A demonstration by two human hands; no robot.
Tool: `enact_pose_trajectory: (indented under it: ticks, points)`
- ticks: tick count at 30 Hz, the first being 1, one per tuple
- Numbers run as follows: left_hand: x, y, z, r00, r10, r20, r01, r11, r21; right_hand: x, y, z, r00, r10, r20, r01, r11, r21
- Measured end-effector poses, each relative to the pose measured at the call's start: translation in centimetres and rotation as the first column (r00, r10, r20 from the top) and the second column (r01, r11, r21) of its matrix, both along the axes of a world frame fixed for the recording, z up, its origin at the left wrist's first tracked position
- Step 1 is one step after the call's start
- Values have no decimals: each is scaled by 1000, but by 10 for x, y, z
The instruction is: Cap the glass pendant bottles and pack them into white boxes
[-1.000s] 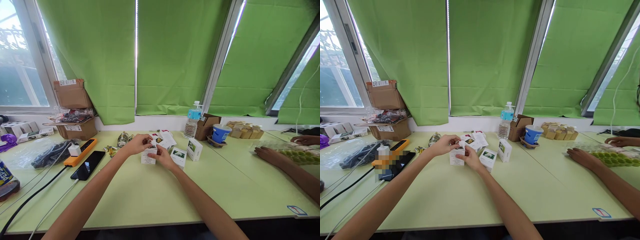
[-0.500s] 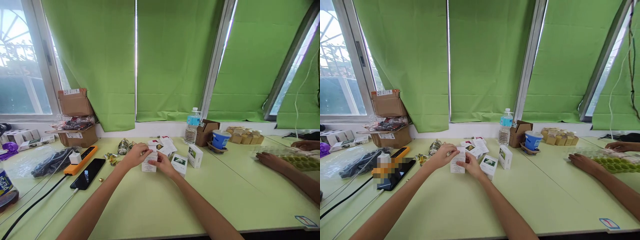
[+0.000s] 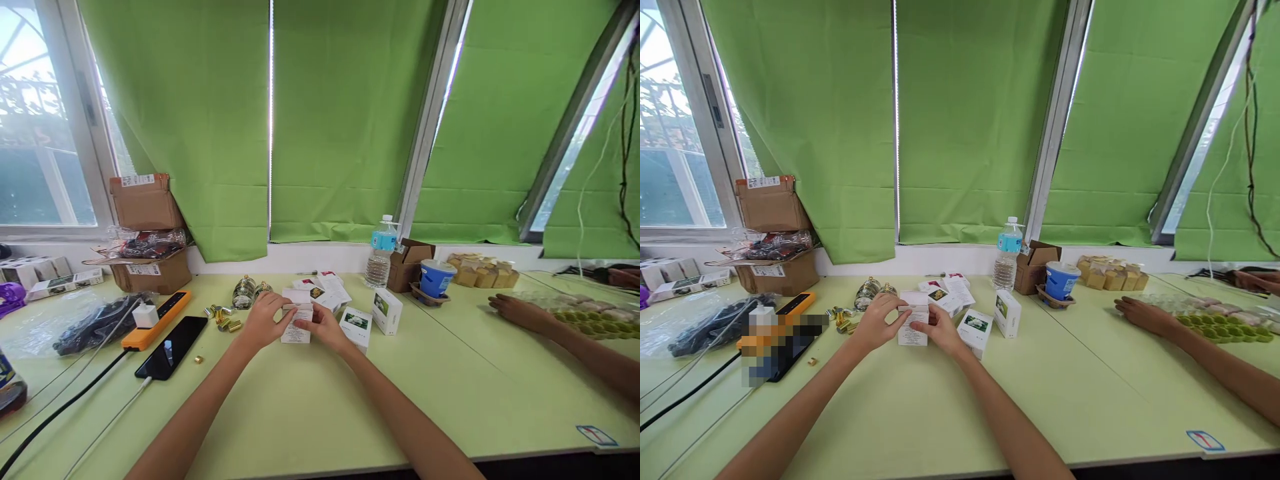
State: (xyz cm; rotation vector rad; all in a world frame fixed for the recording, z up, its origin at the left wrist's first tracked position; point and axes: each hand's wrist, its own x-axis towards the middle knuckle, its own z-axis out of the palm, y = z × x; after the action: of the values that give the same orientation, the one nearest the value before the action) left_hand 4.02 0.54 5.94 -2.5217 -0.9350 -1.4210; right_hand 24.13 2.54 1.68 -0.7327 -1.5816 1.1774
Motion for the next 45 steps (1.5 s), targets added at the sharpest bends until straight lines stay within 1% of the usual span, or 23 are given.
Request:
enact_pose_trajectory:
  ticks: [2, 8, 12, 14, 15, 17, 19, 20, 21, 24, 27, 29, 32, 34, 36, 39, 41, 43, 45]
  points:
    - [0, -3, -1, 1000, 9, 21, -8, 1000, -27, 0, -2, 1, 1000, 3, 11, -3, 1000, 0]
    - [4, -8, -7, 998, -16, 60, 22, 995, -101, 2, -4, 1, 999, 3, 38, -3, 1000, 26]
    - [4, -12, -6, 997, -53, 57, 56, 996, -64, 2, -6, 3, 997, -2, 82, -2, 999, 52]
    - [1, -14, -6, 993, -44, 109, 47, 999, -23, 3, -7, 4, 993, -9, 114, 1, 998, 66]
    - [-1, -15, -6, 988, -22, 155, 24, 1000, -16, 3, -7, 4, 991, -35, 131, 24, 996, 86]
    - [-5, -15, -9, 967, 38, 251, -29, 999, -43, 4, -8, 4, 974, -169, 151, 143, 975, 170]
    - [-9, -15, -14, 951, 75, 300, -48, 994, -97, 5, -9, 6, 928, -341, 149, 290, 914, 284]
    - [-10, -15, -17, 951, 74, 301, -38, 992, -122, 6, -10, 6, 905, -399, 149, 334, 882, 333]
    - [-10, -14, -20, 954, 60, 293, -18, 990, -143, 7, -11, 8, 890, -428, 157, 349, 861, 371]
    - [-5, -14, -26, 961, -19, 276, 79, 975, -209, 5, -16, 12, 890, -402, 215, 278, 852, 443]
    - [3, -13, -27, 943, -69, 326, 159, 952, -260, 1, -20, 13, 903, -367, 225, 232, 855, 465]
    - [7, -13, -26, 925, -62, 375, 172, 948, -269, -3, -21, 12, 909, -361, 208, 245, 866, 435]
    - [8, -12, -24, 884, -21, 467, 183, 935, -303, -9, -23, 10, 904, -385, 188, 290, 873, 392]
    - [7, -11, -23, 845, 7, 535, 206, 918, -338, -12, -26, 10, 910, -393, 132, 327, 875, 356]
    - [7, -12, -22, 822, 18, 569, 226, 907, -355, -15, -29, 11, 930, -362, 60, 330, 896, 296]
    - [8, -13, -20, 836, 16, 549, 225, 902, -369, -18, -31, 15, 953, -303, 16, 290, 926, 243]
    - [7, -13, -19, 859, 20, 511, 203, 904, -376, -18, -30, 16, 956, -292, 27, 276, 927, 253]
    - [6, -13, -18, 882, 10, 472, 183, 914, -363, -17, -27, 15, 948, -312, 65, 280, 912, 300]
    - [3, -13, -18, 900, -17, 435, 174, 930, -325, -13, -24, 14, 931, -348, 111, 285, 883, 373]
